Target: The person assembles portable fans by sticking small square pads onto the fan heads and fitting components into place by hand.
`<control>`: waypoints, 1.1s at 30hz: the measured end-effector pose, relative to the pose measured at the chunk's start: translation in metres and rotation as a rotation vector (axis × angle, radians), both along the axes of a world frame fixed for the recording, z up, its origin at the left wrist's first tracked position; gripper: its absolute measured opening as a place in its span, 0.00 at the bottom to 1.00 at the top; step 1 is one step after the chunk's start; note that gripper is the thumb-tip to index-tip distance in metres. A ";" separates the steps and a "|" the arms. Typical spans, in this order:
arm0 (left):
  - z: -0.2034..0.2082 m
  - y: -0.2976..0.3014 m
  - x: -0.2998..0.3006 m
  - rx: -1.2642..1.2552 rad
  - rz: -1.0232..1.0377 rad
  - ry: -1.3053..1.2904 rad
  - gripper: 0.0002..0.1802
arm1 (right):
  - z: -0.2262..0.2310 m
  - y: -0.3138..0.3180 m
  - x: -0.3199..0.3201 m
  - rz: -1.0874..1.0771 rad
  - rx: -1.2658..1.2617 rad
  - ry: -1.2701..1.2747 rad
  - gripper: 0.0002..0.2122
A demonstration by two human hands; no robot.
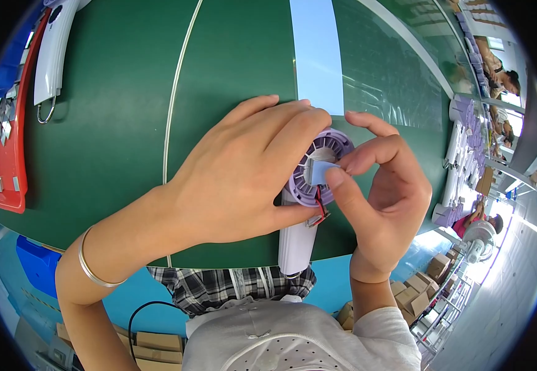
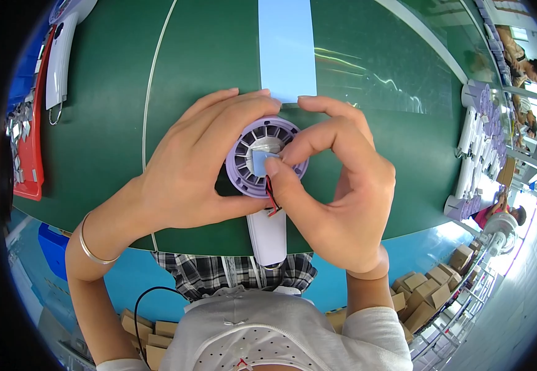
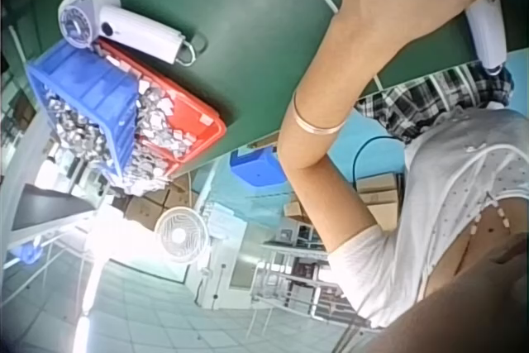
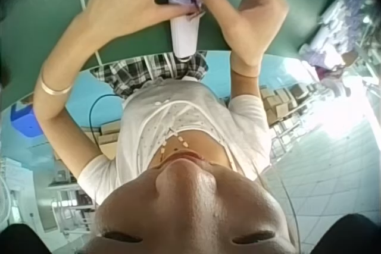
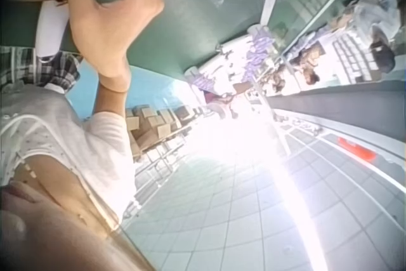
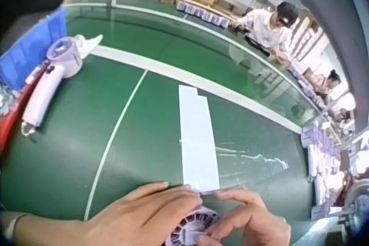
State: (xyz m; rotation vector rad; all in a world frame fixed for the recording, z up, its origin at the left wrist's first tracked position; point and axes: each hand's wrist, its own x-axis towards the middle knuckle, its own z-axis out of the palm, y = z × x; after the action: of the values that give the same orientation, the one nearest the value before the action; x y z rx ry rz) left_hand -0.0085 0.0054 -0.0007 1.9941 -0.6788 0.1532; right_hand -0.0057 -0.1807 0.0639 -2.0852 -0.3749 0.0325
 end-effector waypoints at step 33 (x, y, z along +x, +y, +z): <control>-0.002 -0.002 -0.003 -0.041 0.020 -0.004 0.46 | -0.015 -0.030 -0.038 -0.021 0.030 0.230 0.17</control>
State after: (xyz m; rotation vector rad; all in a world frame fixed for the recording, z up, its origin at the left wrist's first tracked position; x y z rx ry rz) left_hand -0.0113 0.0032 -0.0025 1.9621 -0.6529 0.1817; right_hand -0.0435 -0.2108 0.0493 -2.0290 -0.2121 0.2511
